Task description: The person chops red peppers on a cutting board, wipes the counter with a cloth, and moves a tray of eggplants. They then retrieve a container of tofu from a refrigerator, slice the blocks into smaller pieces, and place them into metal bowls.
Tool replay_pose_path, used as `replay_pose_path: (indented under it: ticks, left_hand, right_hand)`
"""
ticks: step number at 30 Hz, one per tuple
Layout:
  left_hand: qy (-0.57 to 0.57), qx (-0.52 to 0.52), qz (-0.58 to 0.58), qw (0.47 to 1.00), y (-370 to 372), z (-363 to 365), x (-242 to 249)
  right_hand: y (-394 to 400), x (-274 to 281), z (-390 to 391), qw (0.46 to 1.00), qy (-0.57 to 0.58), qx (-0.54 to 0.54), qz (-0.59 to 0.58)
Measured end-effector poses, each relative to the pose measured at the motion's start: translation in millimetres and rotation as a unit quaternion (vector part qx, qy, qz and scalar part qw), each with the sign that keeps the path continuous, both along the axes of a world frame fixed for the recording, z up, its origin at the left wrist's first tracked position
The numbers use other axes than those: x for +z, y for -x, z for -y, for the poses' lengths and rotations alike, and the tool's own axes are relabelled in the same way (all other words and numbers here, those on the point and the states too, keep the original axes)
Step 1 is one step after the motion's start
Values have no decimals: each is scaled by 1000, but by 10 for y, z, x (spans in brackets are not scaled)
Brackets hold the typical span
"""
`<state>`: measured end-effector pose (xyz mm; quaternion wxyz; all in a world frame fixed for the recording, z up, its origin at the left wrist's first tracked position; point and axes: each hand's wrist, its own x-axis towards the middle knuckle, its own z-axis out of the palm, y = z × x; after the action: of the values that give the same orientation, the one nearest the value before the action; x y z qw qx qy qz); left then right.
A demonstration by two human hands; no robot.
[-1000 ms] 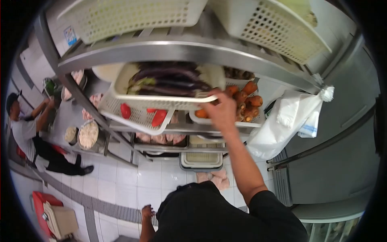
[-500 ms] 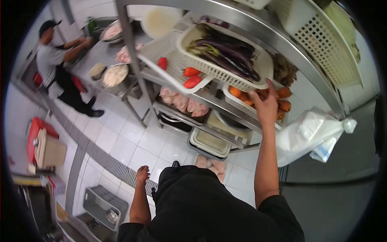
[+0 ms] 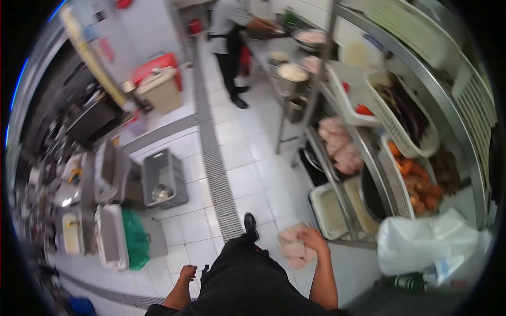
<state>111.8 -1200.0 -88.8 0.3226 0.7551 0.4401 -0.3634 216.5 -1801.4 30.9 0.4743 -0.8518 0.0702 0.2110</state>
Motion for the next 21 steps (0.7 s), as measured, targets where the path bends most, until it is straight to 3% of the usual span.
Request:
replay_pose_path:
  ticks: [2, 3, 4, 6, 8, 10, 13, 16, 18, 21]
  left_hand:
    - [-8, 83, 8, 996, 565, -211, 187]
    - [-16, 73, 24, 997, 787, -331, 168]
    - [-26, 65, 37, 997, 989, -493, 54]
    - [-63, -21, 145, 987, 1413, -781, -286]
    - [-17, 193, 123, 973, 1394, -477, 393]
    - [-16, 154, 174, 973, 1634, -594, 386]
    - [-13, 180, 197, 964, 2121, -729, 503]
    - [-26, 227, 227, 947, 3077, -1035, 180]
    - [-72, 257, 206, 941, 3825, -1198, 87]
    - [-44, 431, 102, 896, 5064, -1352, -295]
  right_hand:
    - [388, -548, -346, 992, 92, 81, -33]
    - [549, -1088, -456, 984, 84, 159, 15]
    - [565, -712, -699, 977, 66, 178, -94]
    - [668, -759, -1028, 959, 27, 240, -148]
    - [571, -628, -1380, 933, 26, 316, -173]
    - [438, -304, -1833, 903, 115, 348, -223]
    - [141, -371, -2337, 899, 149, 388, -139]
    - [-130, -220, -3213, 881, 208, 425, 5]
    - [-205, -126, -3973, 890, 177, 420, 15]
    - [43, 54, -5233, 885, 119, 432, 128]
